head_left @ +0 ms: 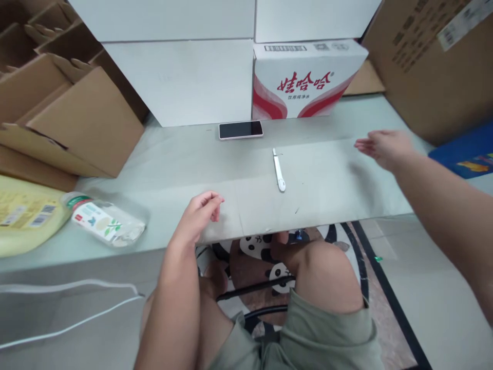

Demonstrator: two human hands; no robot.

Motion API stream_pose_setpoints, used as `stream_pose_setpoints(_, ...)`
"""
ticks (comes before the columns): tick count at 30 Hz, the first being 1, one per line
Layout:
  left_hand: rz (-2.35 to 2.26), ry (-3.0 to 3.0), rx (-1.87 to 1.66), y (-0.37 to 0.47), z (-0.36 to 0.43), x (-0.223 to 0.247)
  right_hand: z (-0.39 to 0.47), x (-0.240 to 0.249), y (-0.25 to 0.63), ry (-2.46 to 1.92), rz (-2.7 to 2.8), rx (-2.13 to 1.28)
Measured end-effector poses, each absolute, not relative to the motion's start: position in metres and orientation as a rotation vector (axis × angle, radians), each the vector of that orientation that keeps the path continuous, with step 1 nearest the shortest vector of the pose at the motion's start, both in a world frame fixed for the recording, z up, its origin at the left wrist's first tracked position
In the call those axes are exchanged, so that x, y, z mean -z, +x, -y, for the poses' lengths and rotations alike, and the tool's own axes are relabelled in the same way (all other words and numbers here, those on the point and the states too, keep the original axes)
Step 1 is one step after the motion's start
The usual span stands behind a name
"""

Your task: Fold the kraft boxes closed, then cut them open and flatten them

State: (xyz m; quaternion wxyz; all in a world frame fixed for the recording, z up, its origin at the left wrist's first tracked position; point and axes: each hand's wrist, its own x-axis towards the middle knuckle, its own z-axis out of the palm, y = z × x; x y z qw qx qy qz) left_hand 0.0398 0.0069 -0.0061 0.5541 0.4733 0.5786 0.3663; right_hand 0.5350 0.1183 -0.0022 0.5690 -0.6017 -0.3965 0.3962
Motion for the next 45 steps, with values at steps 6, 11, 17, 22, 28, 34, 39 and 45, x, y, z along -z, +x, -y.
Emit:
stream_pose_setpoints(6,-1.353,1.164,-0.814,0.034,-0.001,-0.001,-0.076,0.002,0.443,-1.779,1.005,-1.017)
stream_pose_setpoints(11,-1.351,1.24,-0.823,0.016,0.014,-0.005,-0.069,-0.039,0.358,-1.884,1.382,-0.935)
stream_pose_setpoints(17,-1.573,1.388,-0.808,-0.018,0.028,-0.015,-0.091,-0.066,0.234,-1.684,1.794,-0.988)
stream_pose_setpoints(22,-1.603,1.39,-0.795,-0.041,0.033,-0.024,-0.109,-0.073,0.122,-1.505,2.219,-0.867)
stream_pose_setpoints(28,-1.641,1.362,-0.841,-0.058,0.029,-0.029,-0.125,-0.091,-0.01,-1.001,2.466,-0.534)
stream_pose_setpoints(34,-1.648,1.315,-0.961,-0.062,0.027,-0.024,-0.135,-0.111,-0.08,-1.024,2.643,-0.221)
stream_pose_setpoints(39,-1.326,1.223,-1.669,-0.058,0.029,-0.02,-0.13,-0.115,-0.039,-1.128,2.586,-0.124)
stream_pose_setpoints(45,-1.484,0.968,-2.55,-0.061,0.027,-0.013,-0.07,-0.111,0.123,-0.948,2.109,0.028)
